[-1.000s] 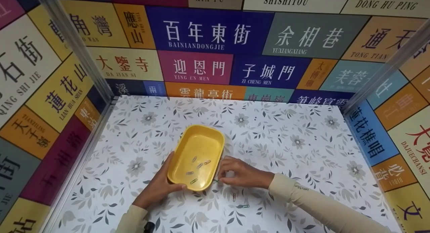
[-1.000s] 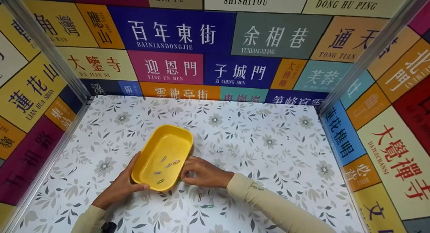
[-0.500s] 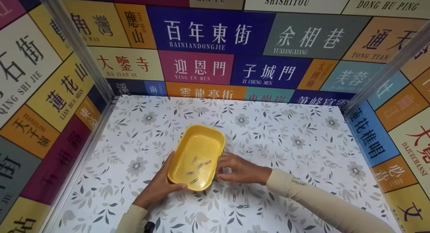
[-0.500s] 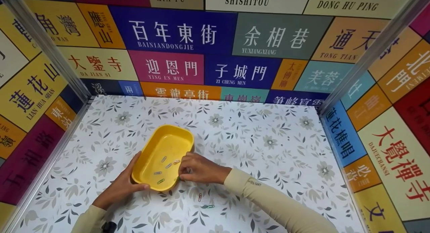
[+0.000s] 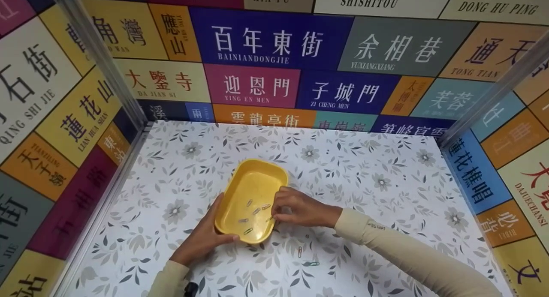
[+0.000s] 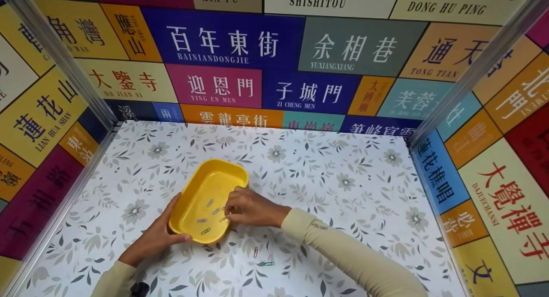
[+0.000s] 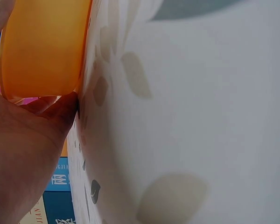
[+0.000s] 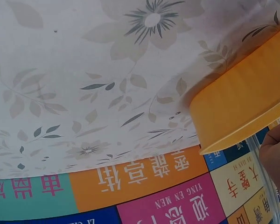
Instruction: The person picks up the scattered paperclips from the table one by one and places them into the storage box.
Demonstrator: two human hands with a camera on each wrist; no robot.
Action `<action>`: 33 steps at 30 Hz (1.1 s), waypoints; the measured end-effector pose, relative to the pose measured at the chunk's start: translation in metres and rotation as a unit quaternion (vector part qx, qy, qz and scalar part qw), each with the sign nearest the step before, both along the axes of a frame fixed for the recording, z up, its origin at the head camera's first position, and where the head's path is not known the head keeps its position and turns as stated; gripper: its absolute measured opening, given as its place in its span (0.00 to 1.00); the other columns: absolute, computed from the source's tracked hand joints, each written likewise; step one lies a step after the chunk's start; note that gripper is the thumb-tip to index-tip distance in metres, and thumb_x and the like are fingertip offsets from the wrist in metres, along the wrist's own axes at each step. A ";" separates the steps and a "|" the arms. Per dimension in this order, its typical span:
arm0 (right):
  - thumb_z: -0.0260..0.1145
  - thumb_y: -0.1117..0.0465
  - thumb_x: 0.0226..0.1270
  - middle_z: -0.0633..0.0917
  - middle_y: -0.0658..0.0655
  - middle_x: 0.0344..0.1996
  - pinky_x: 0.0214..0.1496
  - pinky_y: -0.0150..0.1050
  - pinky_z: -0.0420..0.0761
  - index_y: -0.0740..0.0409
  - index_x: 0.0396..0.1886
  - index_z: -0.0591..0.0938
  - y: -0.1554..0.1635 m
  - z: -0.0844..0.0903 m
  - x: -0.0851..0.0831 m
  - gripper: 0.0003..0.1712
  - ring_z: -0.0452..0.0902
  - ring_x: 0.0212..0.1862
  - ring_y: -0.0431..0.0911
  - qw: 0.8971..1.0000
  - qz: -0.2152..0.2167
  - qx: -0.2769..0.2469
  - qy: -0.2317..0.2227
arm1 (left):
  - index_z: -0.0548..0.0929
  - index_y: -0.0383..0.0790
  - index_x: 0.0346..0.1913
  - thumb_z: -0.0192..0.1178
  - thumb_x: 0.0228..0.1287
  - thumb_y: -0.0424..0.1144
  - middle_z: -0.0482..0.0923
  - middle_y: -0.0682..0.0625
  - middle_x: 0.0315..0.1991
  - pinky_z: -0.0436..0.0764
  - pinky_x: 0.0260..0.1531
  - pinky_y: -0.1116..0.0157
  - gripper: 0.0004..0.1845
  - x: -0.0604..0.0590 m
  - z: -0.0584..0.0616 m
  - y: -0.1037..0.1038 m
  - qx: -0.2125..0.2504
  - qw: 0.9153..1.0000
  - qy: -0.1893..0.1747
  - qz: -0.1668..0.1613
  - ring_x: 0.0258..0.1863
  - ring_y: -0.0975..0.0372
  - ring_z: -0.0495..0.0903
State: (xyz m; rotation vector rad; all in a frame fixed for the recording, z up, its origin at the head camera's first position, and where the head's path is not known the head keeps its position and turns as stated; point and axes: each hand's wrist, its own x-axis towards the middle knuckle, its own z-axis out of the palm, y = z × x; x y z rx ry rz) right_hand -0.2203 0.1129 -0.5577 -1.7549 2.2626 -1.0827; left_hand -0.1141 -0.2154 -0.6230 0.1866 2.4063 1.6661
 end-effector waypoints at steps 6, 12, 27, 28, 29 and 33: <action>0.76 0.68 0.68 0.87 0.52 0.36 0.54 0.43 0.78 0.55 0.40 0.91 -0.005 -0.001 -0.002 0.05 0.78 0.45 0.47 1.000 0.003 0.025 0.003 | 0.41 0.50 0.92 0.88 0.52 0.51 0.43 0.45 0.92 0.42 0.85 0.38 0.76 -0.002 -0.002 0.000 0.007 1.000 0.005 -0.001 0.89 0.45 0.47; 0.73 0.65 0.72 0.87 0.52 0.36 0.53 0.43 0.79 0.55 0.39 0.91 -0.013 0.000 -0.005 0.02 0.78 0.44 0.47 0.998 0.002 0.057 0.025 | 0.41 0.49 0.92 0.88 0.51 0.53 0.44 0.45 0.91 0.44 0.85 0.38 0.77 -0.001 -0.002 0.000 0.005 1.000 0.003 0.003 0.88 0.45 0.48; 0.74 0.64 0.72 0.88 0.52 0.34 0.50 0.43 0.78 0.56 0.38 0.92 -0.032 -0.003 -0.018 0.03 0.79 0.42 0.51 0.993 -0.009 0.112 0.016 | 0.41 0.51 0.92 0.88 0.51 0.52 0.45 0.46 0.91 0.45 0.85 0.38 0.77 -0.001 -0.002 0.002 0.002 1.000 0.002 0.004 0.88 0.45 0.49; 0.74 0.64 0.72 0.88 0.52 0.34 0.50 0.43 0.78 0.56 0.38 0.92 -0.033 -0.003 -0.020 0.03 0.80 0.42 0.51 0.993 -0.010 0.115 0.016 | 0.41 0.52 0.92 0.88 0.51 0.52 0.45 0.47 0.91 0.45 0.85 0.38 0.77 -0.001 -0.002 0.002 0.003 1.000 -0.001 0.004 0.89 0.46 0.49; 0.74 0.64 0.72 0.88 0.52 0.33 0.50 0.43 0.78 0.56 0.38 0.92 -0.034 -0.003 -0.021 0.03 0.79 0.42 0.52 0.993 -0.011 0.118 0.014 | 0.41 0.52 0.92 0.88 0.51 0.52 0.45 0.47 0.91 0.45 0.85 0.39 0.77 -0.001 -0.002 0.002 0.005 1.000 -0.004 0.004 0.89 0.47 0.48; 0.74 0.64 0.71 0.88 0.51 0.33 0.48 0.42 0.77 0.57 0.38 0.92 -0.037 -0.003 -0.029 0.02 0.80 0.42 0.52 0.991 -0.018 0.132 0.005 | 0.40 0.51 0.92 0.88 0.53 0.50 0.45 0.47 0.91 0.44 0.86 0.41 0.76 -0.001 -0.002 0.001 0.014 1.000 -0.006 0.004 0.89 0.48 0.49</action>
